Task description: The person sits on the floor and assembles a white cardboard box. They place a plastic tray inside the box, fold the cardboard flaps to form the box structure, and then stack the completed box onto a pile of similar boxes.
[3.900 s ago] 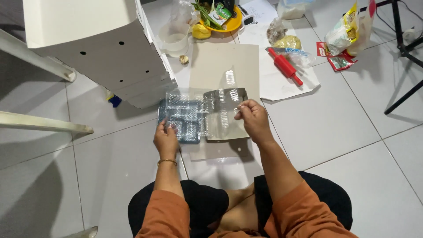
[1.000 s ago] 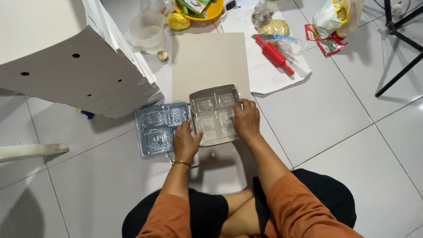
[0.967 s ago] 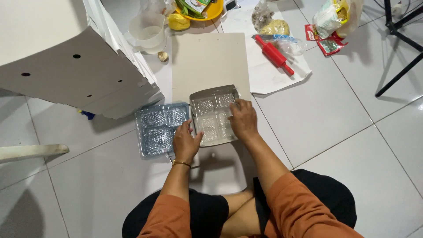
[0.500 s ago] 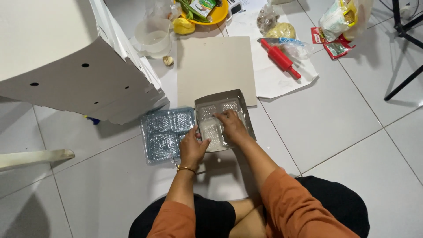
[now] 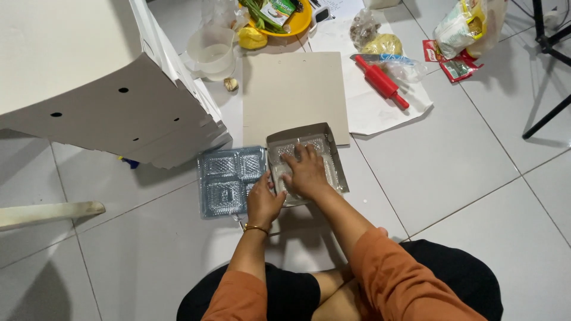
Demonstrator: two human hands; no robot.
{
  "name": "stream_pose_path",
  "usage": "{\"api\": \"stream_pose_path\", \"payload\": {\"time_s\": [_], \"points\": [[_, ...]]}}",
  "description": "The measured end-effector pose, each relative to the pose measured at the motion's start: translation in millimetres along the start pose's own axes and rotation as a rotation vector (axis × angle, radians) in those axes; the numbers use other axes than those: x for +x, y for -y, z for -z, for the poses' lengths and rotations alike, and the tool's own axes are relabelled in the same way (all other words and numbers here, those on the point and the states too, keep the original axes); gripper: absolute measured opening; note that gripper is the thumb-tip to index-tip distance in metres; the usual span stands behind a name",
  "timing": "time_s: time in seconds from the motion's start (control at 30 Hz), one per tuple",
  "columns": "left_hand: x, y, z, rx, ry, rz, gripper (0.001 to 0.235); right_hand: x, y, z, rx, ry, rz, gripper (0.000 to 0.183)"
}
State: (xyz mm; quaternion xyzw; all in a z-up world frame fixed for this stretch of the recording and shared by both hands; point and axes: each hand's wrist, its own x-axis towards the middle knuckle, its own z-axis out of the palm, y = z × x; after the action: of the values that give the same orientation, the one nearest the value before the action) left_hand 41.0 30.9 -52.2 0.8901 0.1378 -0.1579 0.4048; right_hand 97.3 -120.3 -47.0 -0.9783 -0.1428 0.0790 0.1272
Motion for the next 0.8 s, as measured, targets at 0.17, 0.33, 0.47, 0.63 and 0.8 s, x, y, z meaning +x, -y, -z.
{"api": "stream_pose_path", "payload": {"time_s": [0.17, 0.33, 0.47, 0.63, 0.8], "points": [[-2, -4, 10, 0.008, 0.002, 0.000, 0.072, -1, 25, 23, -0.016, 0.294, -0.025, 0.068], [7, 12, 13, 0.019, -0.133, -0.051, 0.046, 2, 24, 25, 0.036, 0.353, -0.067, 0.071], [0, 20, 15, 0.158, -0.142, -0.035, 0.062, -4, 15, 13, 0.048, 0.284, -0.033, 0.061], [1, 27, 7, 0.267, -0.121, 0.010, 0.074, -31, 10, 10, 0.167, 0.194, 0.025, 0.050], [15, 64, -3, 0.319, -0.212, 0.161, 0.056, -67, 1, -3, -0.082, 0.312, 0.116, 0.106]]}}
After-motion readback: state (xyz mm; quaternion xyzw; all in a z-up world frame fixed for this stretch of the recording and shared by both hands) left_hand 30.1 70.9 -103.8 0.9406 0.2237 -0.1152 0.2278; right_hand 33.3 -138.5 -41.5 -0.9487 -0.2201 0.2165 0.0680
